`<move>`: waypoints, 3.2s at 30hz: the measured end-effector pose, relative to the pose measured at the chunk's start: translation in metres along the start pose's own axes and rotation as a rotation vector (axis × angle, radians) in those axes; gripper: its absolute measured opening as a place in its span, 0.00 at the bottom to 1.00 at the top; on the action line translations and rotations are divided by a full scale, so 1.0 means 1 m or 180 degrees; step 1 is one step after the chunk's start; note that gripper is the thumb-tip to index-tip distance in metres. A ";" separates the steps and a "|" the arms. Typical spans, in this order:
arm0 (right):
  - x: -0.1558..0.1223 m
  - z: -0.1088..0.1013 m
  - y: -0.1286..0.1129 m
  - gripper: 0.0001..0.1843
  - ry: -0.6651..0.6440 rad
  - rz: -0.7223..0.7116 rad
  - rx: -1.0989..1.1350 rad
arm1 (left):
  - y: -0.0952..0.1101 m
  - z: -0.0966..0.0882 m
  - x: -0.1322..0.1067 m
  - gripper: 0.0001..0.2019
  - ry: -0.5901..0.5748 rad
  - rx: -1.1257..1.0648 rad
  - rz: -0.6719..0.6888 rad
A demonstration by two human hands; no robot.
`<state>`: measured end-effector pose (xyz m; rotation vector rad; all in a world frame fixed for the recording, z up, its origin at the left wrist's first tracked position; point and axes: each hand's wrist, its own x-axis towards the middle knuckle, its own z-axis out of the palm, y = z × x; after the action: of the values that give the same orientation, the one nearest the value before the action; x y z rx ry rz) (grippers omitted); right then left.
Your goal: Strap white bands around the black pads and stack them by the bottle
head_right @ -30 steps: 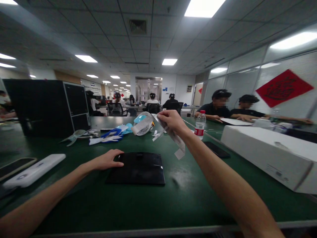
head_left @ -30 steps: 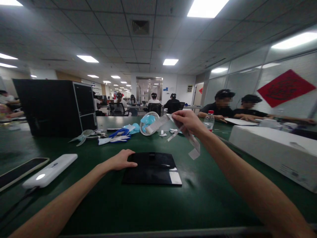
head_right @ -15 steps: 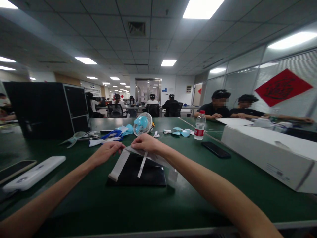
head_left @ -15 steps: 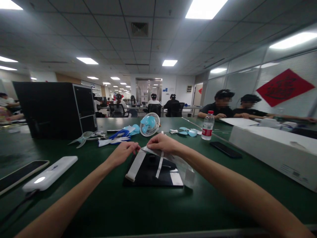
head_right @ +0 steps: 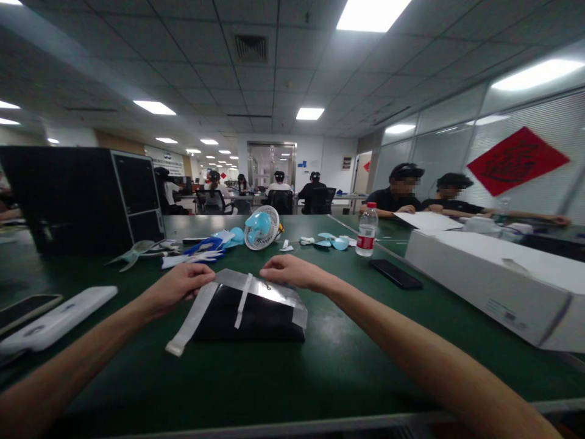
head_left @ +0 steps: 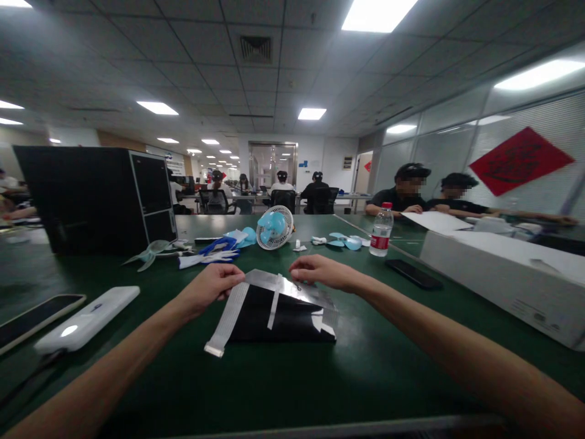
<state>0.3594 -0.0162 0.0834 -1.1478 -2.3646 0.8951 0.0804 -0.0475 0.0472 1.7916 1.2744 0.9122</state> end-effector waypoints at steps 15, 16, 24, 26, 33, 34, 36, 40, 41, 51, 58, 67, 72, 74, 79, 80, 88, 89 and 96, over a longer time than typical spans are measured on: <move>-0.043 0.012 0.051 0.16 -0.0173 0.0647 0.0913 | -0.017 0.013 -0.008 0.14 -0.0910 -0.0202 -0.0693; -0.042 0.014 0.053 0.15 -0.0205 0.0679 0.0858 | -0.019 0.013 -0.007 0.14 -0.0977 -0.0015 -0.0728; -0.033 0.028 0.058 0.12 -0.0053 0.0669 -0.0042 | -0.031 0.016 0.000 0.14 -0.0831 0.1032 -0.0497; -0.032 0.030 0.059 0.12 0.0009 0.0644 -0.0256 | -0.032 0.017 0.000 0.14 -0.0756 0.1205 -0.0416; -0.034 0.037 0.061 0.10 0.0257 0.0468 -0.0779 | -0.030 0.021 -0.002 0.15 -0.0721 0.1760 -0.0368; -0.035 0.038 0.061 0.11 0.0273 0.0460 -0.0830 | -0.028 0.022 -0.002 0.15 -0.0718 0.1807 -0.0363; -0.036 0.038 0.060 0.12 0.0276 0.0441 -0.0910 | -0.025 0.023 -0.004 0.14 -0.0715 0.1875 -0.0373; -0.036 0.039 0.060 0.12 0.0292 0.0383 -0.1129 | -0.024 0.024 -0.006 0.13 -0.0685 0.2029 -0.0372; -0.036 0.039 0.060 0.12 0.0314 0.0365 -0.1178 | -0.024 0.025 -0.006 0.13 -0.0675 0.2069 -0.0352; -0.039 0.044 0.050 0.09 0.0230 0.0162 -0.1261 | -0.019 0.045 -0.014 0.25 -0.1057 0.2120 0.1161; -0.033 0.069 0.021 0.16 0.0023 -0.1323 -0.1495 | -0.023 0.045 -0.012 0.24 -0.0970 0.2107 0.1179; -0.051 0.085 0.012 0.21 -0.0192 -0.1586 -0.1638 | -0.024 0.047 -0.011 0.23 -0.0915 0.2168 0.1283; -0.061 0.091 0.013 0.22 -0.0218 -0.1702 -0.1878 | -0.022 0.048 -0.012 0.21 -0.0905 0.2174 0.1281; -0.063 0.091 0.013 0.22 -0.0211 -0.1718 -0.1868 | -0.021 0.047 -0.013 0.20 -0.0915 0.2186 0.1273; -0.064 0.087 0.010 0.21 -0.0324 -0.1719 -0.1747 | -0.020 0.047 -0.012 0.20 -0.0981 0.2190 0.1263; -0.063 0.086 0.010 0.21 -0.0331 -0.1667 -0.1699 | -0.020 0.047 -0.012 0.19 -0.0984 0.2192 0.1264; -0.050 0.075 0.010 0.24 -0.0395 -0.1398 -0.1374 | -0.020 0.046 -0.013 0.17 -0.0974 0.2242 0.1236; -0.051 0.073 0.011 0.24 -0.0432 -0.1414 -0.1340 | -0.020 0.045 -0.013 0.17 -0.0977 0.2232 0.1248; -0.064 0.046 0.029 0.20 -0.0364 -0.1019 -0.1187 | -0.023 0.039 -0.010 0.14 -0.0933 0.2124 0.1267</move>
<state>0.3883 -0.0713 0.0268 -0.8159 -2.7848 0.4330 0.1012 -0.0585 0.0073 2.6565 1.1195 0.4006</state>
